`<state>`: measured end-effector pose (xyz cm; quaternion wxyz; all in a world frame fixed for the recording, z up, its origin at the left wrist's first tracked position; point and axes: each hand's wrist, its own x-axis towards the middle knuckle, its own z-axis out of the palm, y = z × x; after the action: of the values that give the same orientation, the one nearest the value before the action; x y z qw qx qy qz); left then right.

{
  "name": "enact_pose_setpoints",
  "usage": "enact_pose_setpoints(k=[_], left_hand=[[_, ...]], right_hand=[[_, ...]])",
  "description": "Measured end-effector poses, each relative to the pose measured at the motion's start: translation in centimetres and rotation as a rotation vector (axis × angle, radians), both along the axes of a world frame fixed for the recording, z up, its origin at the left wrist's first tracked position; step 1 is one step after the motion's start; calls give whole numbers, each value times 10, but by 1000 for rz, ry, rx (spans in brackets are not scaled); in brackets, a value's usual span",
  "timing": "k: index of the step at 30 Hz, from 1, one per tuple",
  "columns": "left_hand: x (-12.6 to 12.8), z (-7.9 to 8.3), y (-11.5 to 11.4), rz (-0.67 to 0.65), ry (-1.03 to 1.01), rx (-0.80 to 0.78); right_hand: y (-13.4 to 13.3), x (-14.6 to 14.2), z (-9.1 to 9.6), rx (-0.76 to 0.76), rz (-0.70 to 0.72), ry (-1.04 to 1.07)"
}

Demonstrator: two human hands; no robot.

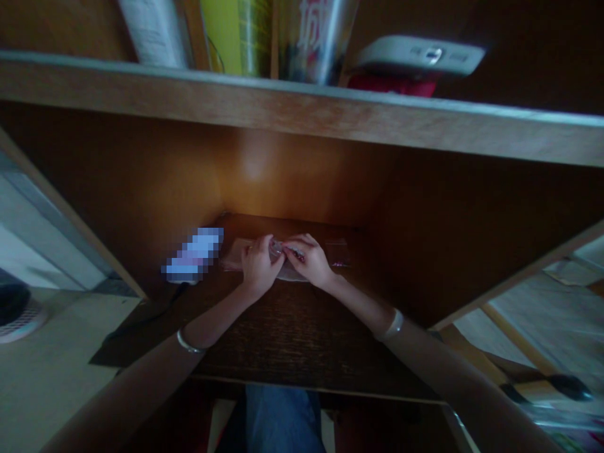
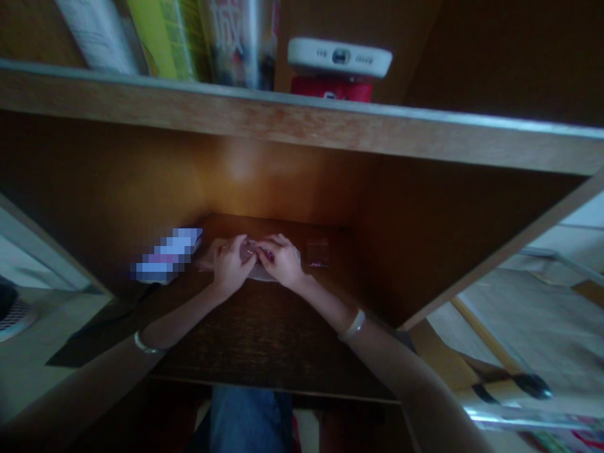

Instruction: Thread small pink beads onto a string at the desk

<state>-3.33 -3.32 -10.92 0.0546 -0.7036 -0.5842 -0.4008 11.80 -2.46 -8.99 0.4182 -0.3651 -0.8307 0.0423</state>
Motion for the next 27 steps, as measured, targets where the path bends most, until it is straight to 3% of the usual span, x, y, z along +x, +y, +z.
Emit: enact_pose_setpoints(k=[5, 11, 15, 21, 27], left_hand=[[4, 0, -3, -58, -33, 40], [5, 0, -4, -62, -34, 43], [3, -2, -2, -62, -46, 43], [3, -3, -1, -80, -57, 66], [2, -4, 0, -75, -53, 54]], right_hand=[[-16, 32, -14, -79, -121, -207], [-22, 34, -22, -156, -150, -570], [-21, 32, -22, -160, -167, -607], [-16, 39, -25, -219, -299, -526], [-22, 35, -23, -172, -250, -580]])
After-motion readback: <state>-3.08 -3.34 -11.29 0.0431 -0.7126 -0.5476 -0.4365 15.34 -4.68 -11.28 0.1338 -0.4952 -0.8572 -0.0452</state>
